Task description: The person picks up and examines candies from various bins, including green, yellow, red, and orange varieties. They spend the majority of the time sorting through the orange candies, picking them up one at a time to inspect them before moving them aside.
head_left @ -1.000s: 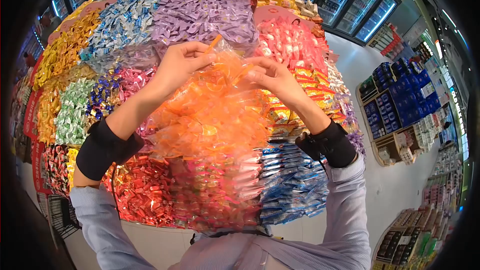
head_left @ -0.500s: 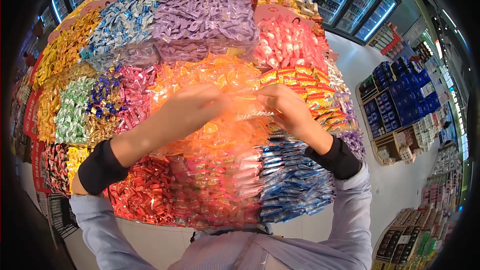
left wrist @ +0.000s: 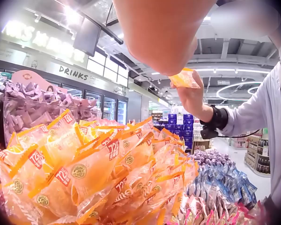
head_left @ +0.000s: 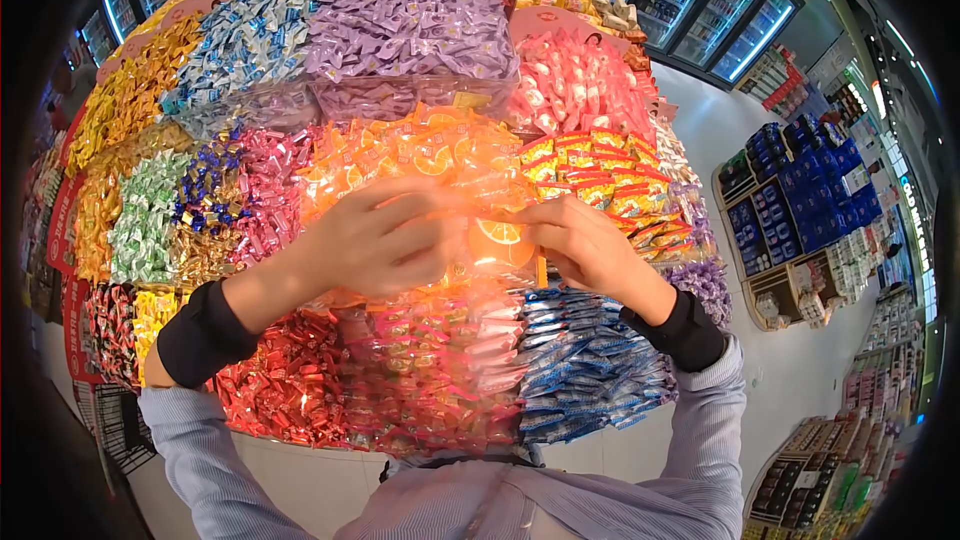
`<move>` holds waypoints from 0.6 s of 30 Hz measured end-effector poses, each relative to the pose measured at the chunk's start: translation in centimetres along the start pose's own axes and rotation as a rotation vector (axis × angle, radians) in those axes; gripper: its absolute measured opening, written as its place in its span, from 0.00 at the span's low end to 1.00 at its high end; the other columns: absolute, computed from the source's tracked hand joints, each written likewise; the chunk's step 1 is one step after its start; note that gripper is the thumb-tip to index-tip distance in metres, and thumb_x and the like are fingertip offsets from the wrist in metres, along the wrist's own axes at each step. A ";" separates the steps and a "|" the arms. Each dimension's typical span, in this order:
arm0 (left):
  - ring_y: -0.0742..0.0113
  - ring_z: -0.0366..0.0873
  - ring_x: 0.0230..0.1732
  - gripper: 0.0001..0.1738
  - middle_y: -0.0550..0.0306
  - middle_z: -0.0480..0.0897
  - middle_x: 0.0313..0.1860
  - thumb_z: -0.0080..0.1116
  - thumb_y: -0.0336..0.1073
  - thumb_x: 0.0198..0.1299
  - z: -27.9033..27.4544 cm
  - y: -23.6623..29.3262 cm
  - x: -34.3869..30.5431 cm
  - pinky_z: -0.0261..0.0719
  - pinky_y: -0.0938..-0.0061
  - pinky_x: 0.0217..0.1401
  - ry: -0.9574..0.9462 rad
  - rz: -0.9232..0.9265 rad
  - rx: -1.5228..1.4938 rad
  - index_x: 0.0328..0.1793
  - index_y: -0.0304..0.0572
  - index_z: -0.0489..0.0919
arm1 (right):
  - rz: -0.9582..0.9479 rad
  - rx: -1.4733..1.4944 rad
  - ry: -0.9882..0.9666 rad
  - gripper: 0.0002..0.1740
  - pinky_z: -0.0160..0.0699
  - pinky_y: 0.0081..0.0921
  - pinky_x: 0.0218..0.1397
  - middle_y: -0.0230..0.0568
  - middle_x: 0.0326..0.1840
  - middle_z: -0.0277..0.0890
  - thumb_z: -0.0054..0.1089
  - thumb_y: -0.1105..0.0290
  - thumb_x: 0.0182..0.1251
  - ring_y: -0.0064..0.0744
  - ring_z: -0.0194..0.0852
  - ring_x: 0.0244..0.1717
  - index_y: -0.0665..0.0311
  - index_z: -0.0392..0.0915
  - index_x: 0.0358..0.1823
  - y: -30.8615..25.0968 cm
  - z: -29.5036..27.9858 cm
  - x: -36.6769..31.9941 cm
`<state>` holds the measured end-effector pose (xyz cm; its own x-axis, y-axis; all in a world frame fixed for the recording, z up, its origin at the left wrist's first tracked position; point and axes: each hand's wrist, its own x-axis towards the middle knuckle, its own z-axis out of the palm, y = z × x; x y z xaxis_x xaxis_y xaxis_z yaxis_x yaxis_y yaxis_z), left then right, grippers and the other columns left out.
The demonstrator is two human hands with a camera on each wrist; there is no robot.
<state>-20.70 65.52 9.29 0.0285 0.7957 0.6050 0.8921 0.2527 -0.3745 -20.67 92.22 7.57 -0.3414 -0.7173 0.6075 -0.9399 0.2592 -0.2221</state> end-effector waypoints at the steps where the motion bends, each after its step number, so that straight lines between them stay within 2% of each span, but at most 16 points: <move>1: 0.57 0.78 0.43 0.05 0.55 0.78 0.42 0.57 0.30 0.48 0.0 0.4 -0.1 0.77 0.66 0.43 0.006 0.035 -0.017 0.29 0.43 0.71 | 0.183 0.155 -0.038 0.16 0.72 0.28 0.45 0.46 0.45 0.73 0.57 0.78 0.50 0.40 0.72 0.43 0.67 0.71 0.43 -0.6 -0.3 0.4; 2: 0.57 0.78 0.43 0.05 0.55 0.78 0.41 0.56 0.31 0.49 0.0 0.9 -0.2 0.76 0.66 0.44 0.013 0.071 -0.035 0.29 0.44 0.72 | 0.367 0.309 -0.076 0.17 0.72 0.27 0.46 0.45 0.45 0.73 0.57 0.78 0.51 0.38 0.72 0.44 0.67 0.71 0.45 -1.1 -0.5 0.6; 5: 0.59 0.77 0.44 0.04 0.56 0.79 0.42 0.54 0.34 0.52 0.6 2.0 -0.5 0.75 0.67 0.45 0.023 0.266 -0.001 0.28 0.47 0.72 | 0.516 0.833 -0.147 0.17 0.70 0.24 0.47 0.44 0.45 0.73 0.54 0.77 0.57 0.31 0.72 0.44 0.65 0.71 0.49 -1.9 -0.1 0.5; 6: 0.59 0.77 0.45 0.04 0.56 0.79 0.43 0.53 0.35 0.53 0.8 2.3 -0.5 0.75 0.67 0.45 0.025 0.344 0.025 0.27 0.48 0.72 | 0.457 0.794 -0.253 0.16 0.70 0.22 0.45 0.40 0.43 0.75 0.55 0.73 0.61 0.26 0.72 0.42 0.63 0.71 0.51 -2.6 -0.4 0.9; 9: 0.63 0.76 0.46 0.03 0.59 0.79 0.42 0.52 0.36 0.53 0.9 2.8 -0.2 0.74 0.68 0.45 0.077 0.448 0.037 0.28 0.49 0.73 | 0.489 0.678 -0.458 0.16 0.71 0.21 0.41 0.38 0.37 0.76 0.58 0.72 0.59 0.25 0.73 0.37 0.62 0.72 0.49 -3.4 0.4 0.9; 10: 0.64 0.76 0.45 0.03 0.59 0.78 0.42 0.52 0.36 0.53 0.9 2.9 0.0 0.73 0.69 0.45 0.079 0.432 0.056 0.29 0.49 0.73 | 0.470 0.698 -0.421 0.15 0.71 0.20 0.37 0.36 0.30 0.74 0.60 0.71 0.58 0.25 0.73 0.32 0.63 0.72 0.47 -3.7 0.6 0.9; 12: 0.67 0.76 0.44 0.03 0.60 0.78 0.40 0.53 0.36 0.54 0.6 3.0 0.5 0.73 0.69 0.46 0.082 0.397 0.093 0.30 0.49 0.74 | 0.479 0.667 -0.395 0.13 0.71 0.20 0.37 0.34 0.30 0.74 0.60 0.71 0.58 0.23 0.72 0.32 0.63 0.73 0.45 -3.4 1.0 0.7; 13: 0.67 0.76 0.43 0.03 0.60 0.78 0.40 0.53 0.36 0.53 0.6 2.6 0.3 0.72 0.69 0.46 0.036 0.248 0.100 0.31 0.48 0.74 | 0.484 0.653 -0.383 0.12 0.71 0.20 0.37 0.34 0.29 0.74 0.60 0.72 0.58 0.21 0.72 0.32 0.64 0.73 0.44 -3.2 1.2 0.5; 15: 0.67 0.75 0.42 0.04 0.60 0.77 0.38 0.54 0.35 0.53 0.6 0.4 -0.6 0.72 0.70 0.47 -0.056 -0.047 0.112 0.33 0.47 0.75 | 0.704 0.702 -0.241 0.12 0.71 0.19 0.37 0.32 0.31 0.74 0.60 0.73 0.58 0.19 0.71 0.33 0.64 0.72 0.43 -2.0 0.8 0.1; 16: 0.64 0.75 0.41 0.05 0.58 0.77 0.39 0.55 0.33 0.52 1.0 -0.9 -1.0 0.72 0.69 0.47 -0.102 -0.261 0.097 0.35 0.45 0.74 | 0.812 0.723 -0.168 0.11 0.71 0.18 0.37 0.31 0.31 0.74 0.60 0.74 0.58 0.17 0.71 0.34 0.64 0.72 0.43 -1.1 0.6 0.1; 17: 0.62 0.75 0.40 0.07 0.56 0.76 0.40 0.55 0.31 0.51 1.7 -2.3 -1.7 0.72 0.69 0.46 -0.147 -0.474 0.083 0.37 0.43 0.74 | 0.795 0.738 0.012 0.12 0.72 0.17 0.37 0.31 0.33 0.74 0.60 0.75 0.58 0.16 0.71 0.34 0.64 0.71 0.43 -0.1 0.5 0.5; 18: 0.60 0.75 0.41 0.08 0.55 0.76 0.40 0.56 0.31 0.50 2.5 -3.7 -2.5 0.72 0.68 0.46 -0.191 -0.533 0.016 0.38 0.41 0.74 | 0.773 0.749 0.192 0.12 0.72 0.16 0.36 0.31 0.35 0.74 0.60 0.76 0.58 0.15 0.71 0.34 0.65 0.70 0.43 1.1 0.3 0.9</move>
<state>-25.23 63.98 7.47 -0.5070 0.6409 0.5764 0.7539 0.6539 -0.0638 -22.05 91.64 7.62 -0.8945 -0.4005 0.1985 -0.2542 0.0906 -0.9629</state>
